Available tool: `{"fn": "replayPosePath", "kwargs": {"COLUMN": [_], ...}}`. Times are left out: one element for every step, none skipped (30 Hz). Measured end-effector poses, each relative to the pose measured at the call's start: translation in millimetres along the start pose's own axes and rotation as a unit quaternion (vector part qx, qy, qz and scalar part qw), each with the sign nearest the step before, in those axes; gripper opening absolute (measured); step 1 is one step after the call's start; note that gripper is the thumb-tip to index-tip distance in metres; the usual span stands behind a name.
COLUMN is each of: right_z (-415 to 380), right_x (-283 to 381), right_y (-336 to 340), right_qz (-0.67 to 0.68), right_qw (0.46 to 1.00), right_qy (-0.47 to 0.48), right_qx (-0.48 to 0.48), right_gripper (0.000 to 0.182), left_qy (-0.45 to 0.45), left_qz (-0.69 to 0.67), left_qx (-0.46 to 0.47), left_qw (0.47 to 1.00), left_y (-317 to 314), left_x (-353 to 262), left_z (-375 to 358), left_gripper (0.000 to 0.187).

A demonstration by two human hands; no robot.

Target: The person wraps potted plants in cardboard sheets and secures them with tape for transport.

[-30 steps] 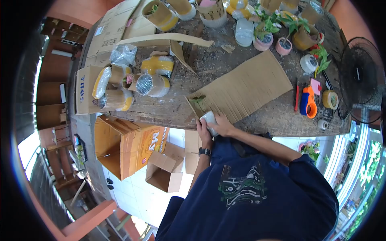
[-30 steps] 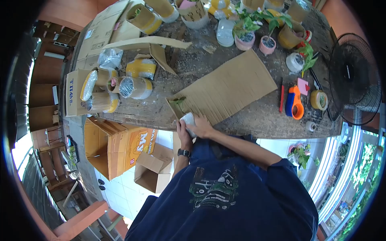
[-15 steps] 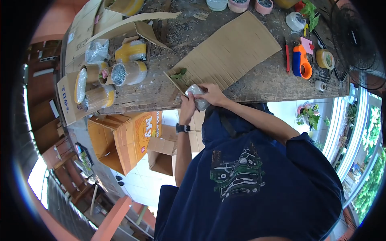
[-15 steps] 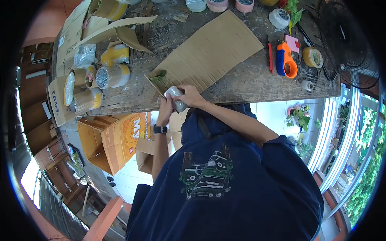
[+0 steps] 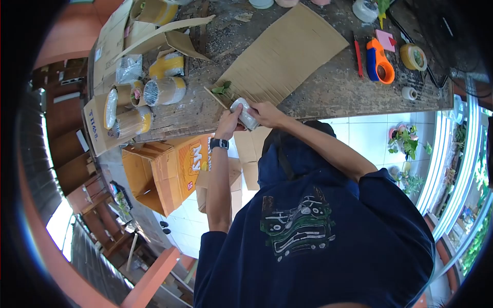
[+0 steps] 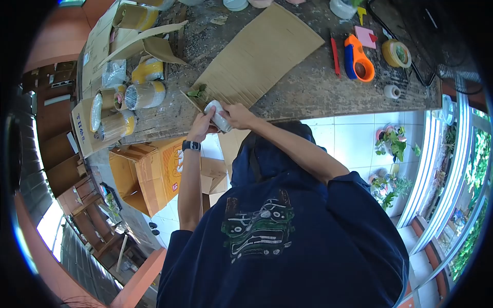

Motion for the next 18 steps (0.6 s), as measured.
{"fn": "replayPosePath", "kwargs": {"right_z": [-2, -4, -7, -14, -22, -28, -35, -44, -52, -64, -75, -96, -111, -113, -111, -108, -110, -111], "right_x": [-1, -1, 0, 0, -4, -9, -13, -10, -16, -5, -4, 21, 34, 32, 22, 8, 4, 5], "right_y": [0, 3, 7, 8, 7, 3, 4, 8, 3, 5, 2, 13, 18, 17, 15, 10, 13, 18], "right_qz": [-0.031, -0.052, -0.072, -0.091, -0.088, -0.084, -0.084, -0.101, -0.117, -0.134, -0.204, -0.271, -0.335, -0.384, -0.397, -0.409, -0.42, -0.401], "right_qw": [0.999, 0.998, 0.996, 0.994, 0.993, 0.992, 0.99, 0.991, 0.992, 0.99, 0.976, 0.956, 0.93, 0.909, 0.899, 0.885, 0.866, 0.878], "right_qy": [-0.009, -0.005, -0.002, -0.003, -0.032, -0.062, -0.09, -0.071, -0.053, -0.034, -0.072, -0.112, -0.152, -0.15, -0.141, -0.131, -0.12, -0.116], "right_qx": [0.019, 0.034, 0.048, 0.061, 0.065, 0.069, 0.072, 0.042, 0.014, -0.015, -0.012, -0.008, -0.002, -0.055, -0.118, -0.181, -0.242, -0.232], "right_gripper": [0.046, 0.046, 0.046, 0.046, 0.05, 0.055, 0.06, 0.065, 0.071, 0.076, 0.079, 0.081, 0.084, 0.081, 0.079, 0.076, 0.073, 0.062], "left_qy": [0.004, 0.005, 0.006, 0.003, 0.002, 0.0, 0.001, 0.001, 0.001, -0.007, -0.011, -0.013, -0.014, -0.011, -0.004, 0.001, 0.006, 0.006], "left_qz": [0.0, 0.001, 0.003, -0.01, -0.023, -0.036, -0.033, -0.03, -0.027, -0.017, -0.029, -0.041, -0.054, -0.03, -0.037, -0.043, -0.051, -0.057], "left_qx": [0.017, 0.034, 0.053, 0.052, 0.052, 0.052, 0.045, 0.038, 0.03, -0.004, 0.005, 0.014, 0.023, -0.006, 0.005, 0.016, 0.026, 0.039], "left_qw": [1.0, 0.999, 0.999, 0.999, 0.998, 0.998, 0.998, 0.999, 0.999, 1.0, 1.0, 0.999, 0.998, 0.999, 0.999, 0.999, 0.998, 0.998], "left_y": [-8, -16, -24, -31, -39, -49, -57, -66, -76, -82, -92, -104, -112, -110, -114, -119, -122, -125], "left_x": [1, -2, -4, -3, -1, -3, -5, -5, -5, -7, -9, -12, -12, -11, -8, -7, -7, -8], "left_z": [-3, -2, 0, 2, 3, 3, 4, 3, 2, 2, 5, 5, 8, 17, 25, 31, 37, 41], "left_gripper": [0.052, 0.052, 0.051, 0.05, 0.049, 0.049, 0.05, 0.052, 0.053, 0.054, 0.054, 0.053, 0.053, 0.051, 0.05, 0.049, 0.049, 0.049]}}
Point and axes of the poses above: each hand's wrist, its own z-axis towards the middle knuckle, its own y-axis out of the back of the hand, x = y × z, the point moved 9 cm from there along z, towards the middle knuckle, and after that the axes turned 15 degrees about x, right-handed, at the moved point
